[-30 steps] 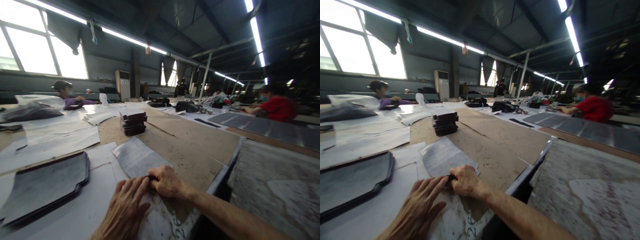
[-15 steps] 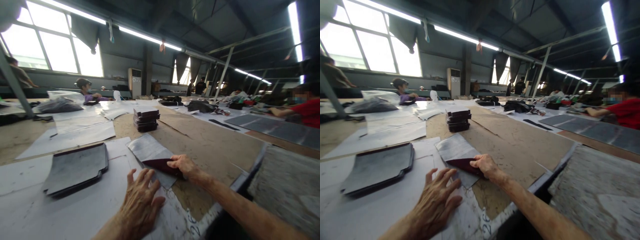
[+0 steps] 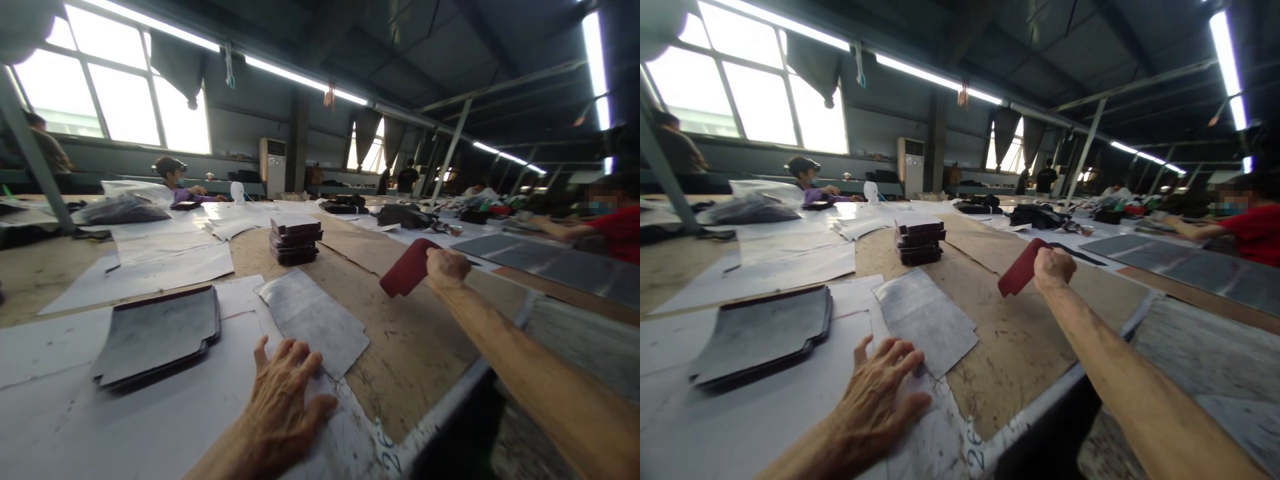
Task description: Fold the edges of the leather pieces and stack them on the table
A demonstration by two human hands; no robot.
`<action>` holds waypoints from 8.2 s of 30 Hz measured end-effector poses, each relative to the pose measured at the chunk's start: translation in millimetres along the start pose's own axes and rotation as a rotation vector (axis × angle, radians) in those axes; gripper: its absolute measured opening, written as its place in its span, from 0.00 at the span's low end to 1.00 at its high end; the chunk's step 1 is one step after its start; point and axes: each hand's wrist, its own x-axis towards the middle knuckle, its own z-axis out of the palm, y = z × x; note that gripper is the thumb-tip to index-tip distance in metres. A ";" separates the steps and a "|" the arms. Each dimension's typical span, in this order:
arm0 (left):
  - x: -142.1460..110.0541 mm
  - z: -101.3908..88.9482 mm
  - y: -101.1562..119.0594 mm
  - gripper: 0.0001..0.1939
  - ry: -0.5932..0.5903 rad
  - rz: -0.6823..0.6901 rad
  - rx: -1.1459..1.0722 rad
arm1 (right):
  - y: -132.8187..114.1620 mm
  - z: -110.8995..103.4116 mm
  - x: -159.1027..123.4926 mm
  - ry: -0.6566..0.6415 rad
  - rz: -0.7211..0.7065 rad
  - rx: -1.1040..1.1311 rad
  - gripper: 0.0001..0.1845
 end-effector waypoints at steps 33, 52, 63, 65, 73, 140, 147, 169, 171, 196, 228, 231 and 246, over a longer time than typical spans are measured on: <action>-105.0 -106.0 -65.5 0.15 -0.097 -0.551 -0.132 | -140.1 37.6 -231.0 -0.887 -1.081 0.288 0.17; -120.3 -103.9 -79.3 0.19 -0.015 0.107 0.056 | -117.1 41.4 -239.7 -0.618 -1.435 0.562 0.17; -122.7 -102.9 -79.2 0.15 -0.095 0.142 0.042 | -116.9 40.1 -236.7 -0.684 -1.503 0.502 0.20; -122.9 -102.6 -78.9 0.15 -0.119 0.140 0.044 | -119.2 38.2 -236.5 -0.681 -1.535 0.468 0.21; -120.2 -104.0 -78.1 0.14 -0.078 0.152 0.048 | -127.7 27.3 -249.0 -0.526 -1.530 0.437 0.23; -125.5 -100.1 -82.2 0.19 -0.039 0.145 0.049 | -121.3 23.4 -264.6 -0.594 -1.253 0.522 0.21; -125.0 -108.0 -90.9 0.19 -0.104 0.077 -0.114 | -114.7 23.8 -266.9 -0.636 -1.290 0.486 0.21; -134.9 -118.8 -92.2 0.16 -0.135 0.078 0.011 | -132.7 14.5 -255.5 -0.520 -1.483 0.294 0.22; -135.0 -118.8 -91.4 0.15 -0.139 0.076 0.014 | -145.0 12.2 -257.0 -0.404 -1.472 0.316 0.21; -173.6 -123.6 -56.0 0.14 -0.032 -0.205 0.057 | -169.1 57.1 -290.9 -0.808 -1.272 0.744 0.21; -175.8 -122.6 -57.1 0.14 0.007 -0.212 0.071 | -167.0 50.1 -273.9 -0.715 -1.061 0.824 0.20; -177.5 -123.1 -58.0 0.13 -0.001 -0.215 0.071 | -166.3 48.3 -274.8 -0.666 -1.168 0.786 0.19; -175.9 -121.2 -56.5 0.17 -0.027 -0.225 0.135 | -169.7 42.7 -257.4 -0.726 -0.830 0.839 0.13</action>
